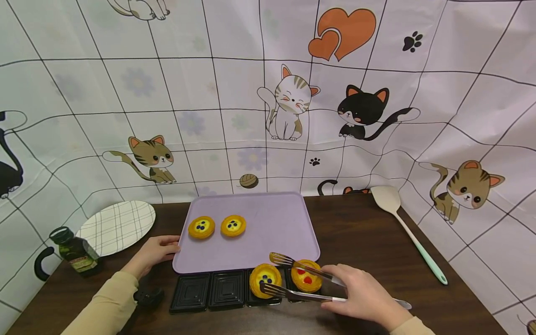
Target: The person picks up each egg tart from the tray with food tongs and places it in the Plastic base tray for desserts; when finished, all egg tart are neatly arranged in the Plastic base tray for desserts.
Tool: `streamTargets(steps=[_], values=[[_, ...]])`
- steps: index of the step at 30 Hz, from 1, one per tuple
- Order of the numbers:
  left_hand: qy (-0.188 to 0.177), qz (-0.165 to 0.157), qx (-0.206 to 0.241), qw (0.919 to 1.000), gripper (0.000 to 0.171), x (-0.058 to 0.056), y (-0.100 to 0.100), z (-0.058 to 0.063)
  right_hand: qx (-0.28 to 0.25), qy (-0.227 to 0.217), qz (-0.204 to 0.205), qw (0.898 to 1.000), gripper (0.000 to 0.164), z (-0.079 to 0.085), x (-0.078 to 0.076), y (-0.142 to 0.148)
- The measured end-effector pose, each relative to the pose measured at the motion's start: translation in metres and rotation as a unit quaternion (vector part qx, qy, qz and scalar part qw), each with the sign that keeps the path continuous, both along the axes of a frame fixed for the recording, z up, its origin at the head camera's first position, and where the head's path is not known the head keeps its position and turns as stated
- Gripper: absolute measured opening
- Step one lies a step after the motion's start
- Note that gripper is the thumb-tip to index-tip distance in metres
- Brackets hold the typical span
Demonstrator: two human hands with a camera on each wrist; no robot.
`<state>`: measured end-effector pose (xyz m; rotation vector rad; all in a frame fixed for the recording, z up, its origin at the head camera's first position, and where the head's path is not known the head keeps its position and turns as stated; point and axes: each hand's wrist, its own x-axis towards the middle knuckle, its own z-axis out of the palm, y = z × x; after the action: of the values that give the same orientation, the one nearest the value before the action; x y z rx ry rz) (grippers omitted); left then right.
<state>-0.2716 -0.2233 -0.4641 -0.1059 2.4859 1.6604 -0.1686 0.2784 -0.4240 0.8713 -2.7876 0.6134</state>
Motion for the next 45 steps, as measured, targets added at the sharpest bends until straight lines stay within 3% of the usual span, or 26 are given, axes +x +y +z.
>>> streamTargets(steps=[7,15,32,45], values=[[0.0,0.003,-0.002,1.0,0.045,0.0,-0.004,-0.002,-0.017,0.01,-0.004,1.0,0.058,0.002,-0.008,-0.003],[-0.001,0.005,-0.005,1.0,0.046,0.001,-0.008,-0.002,-0.012,-0.017,-0.017,1.0,0.062,0.01,-0.026,-0.012],[0.002,0.007,-0.003,1.0,0.044,0.003,-0.008,0.001,0.005,-0.011,-0.021,1.0,0.065,0.018,-0.086,-0.041],[-0.004,0.006,0.003,1.0,0.045,-0.001,-0.001,0.001,0.029,-0.028,-0.019,0.999,0.063,0.014,-0.116,-0.068]])
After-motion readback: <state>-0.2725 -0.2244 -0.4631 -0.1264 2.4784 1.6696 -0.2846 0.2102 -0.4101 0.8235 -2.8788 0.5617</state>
